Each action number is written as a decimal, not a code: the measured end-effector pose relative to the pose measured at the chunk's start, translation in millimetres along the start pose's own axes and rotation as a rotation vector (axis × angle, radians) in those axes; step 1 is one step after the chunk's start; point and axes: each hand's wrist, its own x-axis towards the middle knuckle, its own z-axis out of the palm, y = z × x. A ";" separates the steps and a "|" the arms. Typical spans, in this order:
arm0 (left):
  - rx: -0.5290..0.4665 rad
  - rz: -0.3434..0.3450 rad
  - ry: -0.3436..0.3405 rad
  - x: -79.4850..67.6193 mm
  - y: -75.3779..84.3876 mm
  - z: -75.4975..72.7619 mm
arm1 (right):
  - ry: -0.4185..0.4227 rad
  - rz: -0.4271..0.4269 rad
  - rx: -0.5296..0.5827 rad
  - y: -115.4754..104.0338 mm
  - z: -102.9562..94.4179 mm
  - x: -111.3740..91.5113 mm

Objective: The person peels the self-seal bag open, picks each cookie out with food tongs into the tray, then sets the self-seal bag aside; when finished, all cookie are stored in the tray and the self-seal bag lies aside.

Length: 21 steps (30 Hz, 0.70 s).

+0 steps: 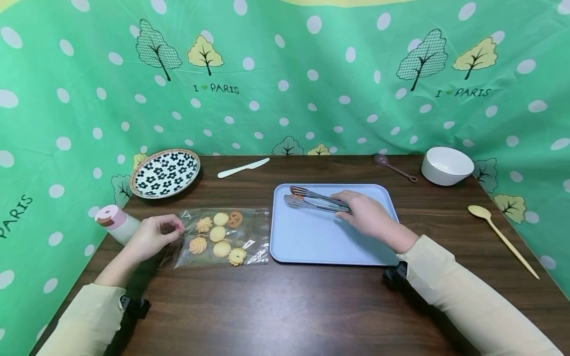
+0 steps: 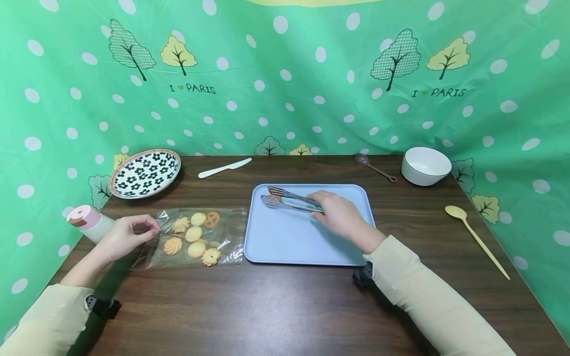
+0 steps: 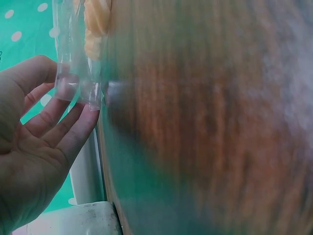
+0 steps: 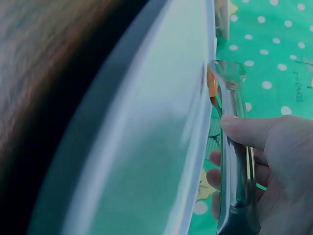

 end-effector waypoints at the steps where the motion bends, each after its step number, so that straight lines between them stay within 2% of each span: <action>1: -0.002 0.000 0.001 0.0 0.1 0.1 | -0.004 0.006 0.001 2.0 0.9 0.5; 7: 0.000 0.000 0.004 0.0 0.2 0.5 | -0.019 0.019 0.008 6.2 2.5 2.7; 13: 0.006 -0.001 0.007 0.4 -0.1 0.3 | -0.034 0.022 0.001 1.6 -0.1 3.3; 17: -0.002 -0.010 0.004 0.2 0.4 0.0 | -0.013 -0.027 0.001 -11.5 -2.4 1.2; 21: -0.008 -0.014 0.004 0.0 1.6 -0.4 | -0.013 -0.111 0.005 -32.2 -4.1 -4.5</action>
